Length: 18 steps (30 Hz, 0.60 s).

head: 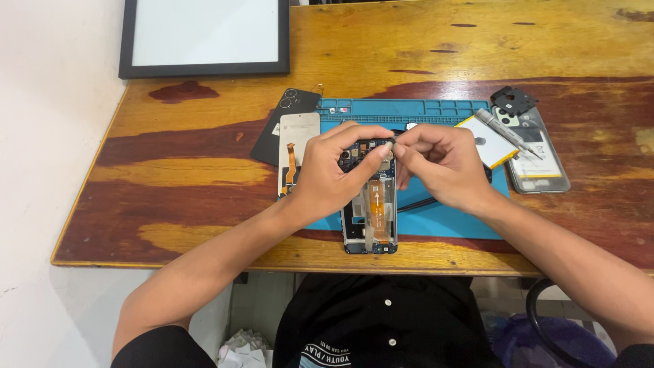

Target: The person disassembles a smartphone, removes the camera module, cleans the motherboard with a brush, and reassembles the device by reconnecting internal components and closing the casing.

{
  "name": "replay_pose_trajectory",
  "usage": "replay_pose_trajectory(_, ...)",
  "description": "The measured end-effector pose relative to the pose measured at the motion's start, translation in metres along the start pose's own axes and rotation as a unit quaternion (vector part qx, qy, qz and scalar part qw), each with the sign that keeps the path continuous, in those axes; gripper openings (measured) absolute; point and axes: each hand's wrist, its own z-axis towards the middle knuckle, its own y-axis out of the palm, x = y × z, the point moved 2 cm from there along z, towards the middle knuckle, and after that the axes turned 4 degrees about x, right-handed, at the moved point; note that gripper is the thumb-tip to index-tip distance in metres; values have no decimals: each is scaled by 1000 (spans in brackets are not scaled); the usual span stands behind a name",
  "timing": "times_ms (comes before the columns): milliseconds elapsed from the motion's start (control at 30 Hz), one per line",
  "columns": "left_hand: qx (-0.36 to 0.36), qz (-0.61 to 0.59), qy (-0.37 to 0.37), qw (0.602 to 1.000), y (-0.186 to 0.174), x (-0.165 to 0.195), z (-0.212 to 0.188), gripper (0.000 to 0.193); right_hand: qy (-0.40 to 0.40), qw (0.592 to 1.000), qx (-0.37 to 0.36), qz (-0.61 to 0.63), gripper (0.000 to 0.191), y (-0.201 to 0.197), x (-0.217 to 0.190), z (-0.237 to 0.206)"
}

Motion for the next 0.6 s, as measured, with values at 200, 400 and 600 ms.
replay_pose_trajectory(200, -2, -7, 0, 1000, 2, -1, 0, 22, 4, 1000, 8, -18, 14, 1, 0, -2)
replay_pose_trajectory(400, 11, 13, 8, 1000, 0, 0, 0, 21, 13, 1000, 19, -8, 15, 2, 3, 0)
replay_pose_trajectory(600, 17, 49, 76, 996, -4, 2, -2, 18, 19, 999, 9, 32, 17, -2, 7, 0)
